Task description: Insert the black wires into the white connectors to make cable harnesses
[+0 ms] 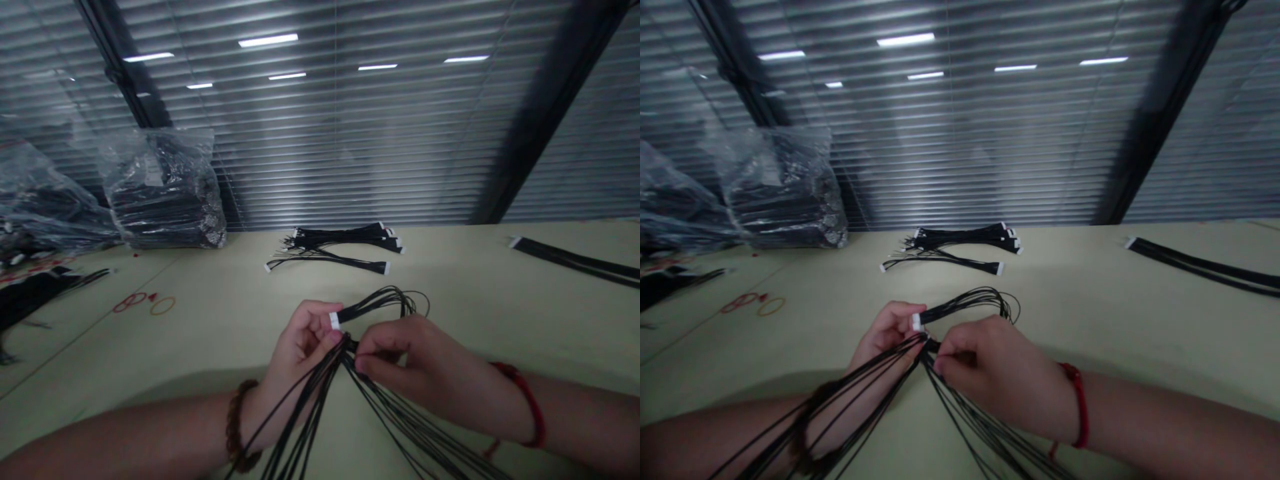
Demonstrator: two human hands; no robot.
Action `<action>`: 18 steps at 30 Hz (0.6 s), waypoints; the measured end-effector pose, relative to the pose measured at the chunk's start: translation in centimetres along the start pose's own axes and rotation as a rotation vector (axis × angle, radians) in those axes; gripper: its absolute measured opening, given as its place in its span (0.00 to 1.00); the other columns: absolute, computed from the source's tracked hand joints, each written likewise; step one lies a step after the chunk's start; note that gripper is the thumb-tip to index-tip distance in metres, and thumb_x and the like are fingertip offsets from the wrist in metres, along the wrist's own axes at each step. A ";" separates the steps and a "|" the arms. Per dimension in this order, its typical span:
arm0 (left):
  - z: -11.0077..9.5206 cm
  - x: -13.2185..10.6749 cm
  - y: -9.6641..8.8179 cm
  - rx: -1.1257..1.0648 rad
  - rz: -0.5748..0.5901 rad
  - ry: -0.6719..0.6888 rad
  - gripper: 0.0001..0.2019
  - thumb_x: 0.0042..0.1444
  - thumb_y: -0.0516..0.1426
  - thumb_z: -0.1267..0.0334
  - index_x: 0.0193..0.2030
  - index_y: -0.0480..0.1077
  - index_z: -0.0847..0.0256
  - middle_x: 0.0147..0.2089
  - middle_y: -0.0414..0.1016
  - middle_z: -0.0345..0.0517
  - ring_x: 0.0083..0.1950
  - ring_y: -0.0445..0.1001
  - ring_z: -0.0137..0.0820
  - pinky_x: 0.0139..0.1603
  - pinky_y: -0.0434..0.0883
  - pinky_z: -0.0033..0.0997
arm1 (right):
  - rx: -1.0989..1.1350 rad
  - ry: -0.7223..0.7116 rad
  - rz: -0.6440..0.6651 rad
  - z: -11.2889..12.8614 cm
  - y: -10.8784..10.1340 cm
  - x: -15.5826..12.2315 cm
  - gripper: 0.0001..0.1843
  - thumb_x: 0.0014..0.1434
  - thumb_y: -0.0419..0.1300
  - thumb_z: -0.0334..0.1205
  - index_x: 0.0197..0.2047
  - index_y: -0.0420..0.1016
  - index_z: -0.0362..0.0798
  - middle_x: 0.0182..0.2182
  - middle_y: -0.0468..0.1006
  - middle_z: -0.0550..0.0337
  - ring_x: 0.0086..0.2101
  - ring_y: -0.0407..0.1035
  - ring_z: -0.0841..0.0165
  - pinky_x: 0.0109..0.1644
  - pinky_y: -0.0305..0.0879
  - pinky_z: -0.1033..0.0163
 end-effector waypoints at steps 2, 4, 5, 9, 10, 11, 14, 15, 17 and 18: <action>0.1 0.0 0.1 -0.013 -0.007 -0.013 0.10 0.51 0.60 0.68 0.42 0.70 0.58 0.27 0.66 0.36 0.27 0.61 0.23 0.26 0.59 0.20 | -0.002 0.009 0.010 0.0 -0.1 0.0 0.12 0.57 0.52 0.37 0.25 0.71 0.44 0.19 0.69 0.66 0.21 0.59 0.78 0.24 0.51 0.73; 0.1 0.0 0.1 -0.006 -0.016 -0.026 0.10 0.51 0.60 0.67 0.41 0.70 0.58 0.26 0.65 0.36 0.26 0.61 0.23 0.26 0.59 0.20 | -0.006 0.019 0.013 0.1 0.0 0.1 0.13 0.56 0.51 0.36 0.23 0.70 0.44 0.18 0.67 0.66 0.20 0.57 0.78 0.24 0.50 0.72; 0.1 0.0 0.2 -0.006 -0.018 -0.028 0.10 0.51 0.61 0.67 0.41 0.70 0.58 0.26 0.64 0.36 0.26 0.60 0.23 0.26 0.59 0.20 | -0.005 0.023 0.013 0.1 0.0 0.2 0.12 0.55 0.51 0.35 0.23 0.69 0.44 0.18 0.67 0.66 0.20 0.57 0.78 0.24 0.50 0.72; -0.2 0.1 0.2 -0.029 -0.014 -0.028 0.11 0.49 0.62 0.66 0.41 0.70 0.58 0.26 0.64 0.35 0.26 0.60 0.21 0.25 0.58 0.19 | 0.027 0.034 0.012 0.3 -1.0 0.3 0.05 0.49 0.52 0.30 0.27 0.69 0.44 0.19 0.66 0.66 0.20 0.55 0.78 0.23 0.50 0.72; -0.3 0.1 0.2 -0.023 -0.015 -0.042 0.11 0.49 0.62 0.66 0.41 0.70 0.58 0.26 0.64 0.35 0.26 0.60 0.21 0.26 0.58 0.19 | 0.061 0.038 0.042 0.3 -1.7 0.3 0.06 0.49 0.51 0.30 0.29 0.69 0.44 0.18 0.64 0.67 0.19 0.54 0.79 0.22 0.50 0.72; -0.4 0.1 0.1 -0.009 -0.016 -0.058 0.11 0.50 0.62 0.65 0.41 0.69 0.58 0.27 0.65 0.35 0.27 0.61 0.21 0.27 0.59 0.19 | 0.144 0.042 0.091 0.4 -2.6 0.2 0.07 0.50 0.51 0.30 0.31 0.70 0.44 0.18 0.64 0.67 0.19 0.54 0.79 0.21 0.50 0.72; -0.5 0.2 -0.3 0.040 -0.018 -0.109 0.10 0.52 0.60 0.65 0.42 0.68 0.58 0.30 0.67 0.35 0.30 0.63 0.21 0.31 0.61 0.19 | 0.595 -0.003 0.238 0.5 -6.2 -0.2 0.10 0.55 0.50 0.36 0.29 0.71 0.42 0.19 0.66 0.64 0.19 0.59 0.78 0.22 0.55 0.72; -0.5 0.3 -0.4 0.047 -0.020 -0.117 0.10 0.53 0.60 0.65 0.43 0.68 0.58 0.30 0.67 0.36 0.31 0.63 0.21 0.32 0.61 0.19 | 0.675 -0.055 0.213 0.5 -7.4 -0.3 0.09 0.53 0.53 0.38 0.28 0.71 0.43 0.18 0.66 0.66 0.19 0.60 0.79 0.22 0.56 0.72; -0.3 0.3 -0.5 0.026 -0.030 -0.098 0.11 0.52 0.61 0.64 0.42 0.68 0.59 0.30 0.67 0.35 0.29 0.63 0.21 0.30 0.61 0.20 | 0.689 -0.112 0.072 0.2 -9.7 -0.7 0.06 0.53 0.58 0.39 0.29 0.71 0.45 0.18 0.66 0.69 0.22 0.61 0.80 0.25 0.56 0.72; -0.2 0.4 -0.4 0.009 -0.030 -0.089 0.11 0.51 0.61 0.64 0.42 0.69 0.59 0.30 0.67 0.35 0.29 0.63 0.21 0.30 0.61 0.20 | 0.618 -0.140 -0.027 0.0 -10.6 -0.8 0.07 0.53 0.60 0.41 0.29 0.72 0.46 0.18 0.65 0.70 0.23 0.61 0.80 0.26 0.56 0.71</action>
Point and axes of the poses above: each hand's wrist, its own x-axis towards the middle knuckle, its own y-axis out of the palm, z = x × y, the point moved 1 cm from there along x, towards the middle knuckle
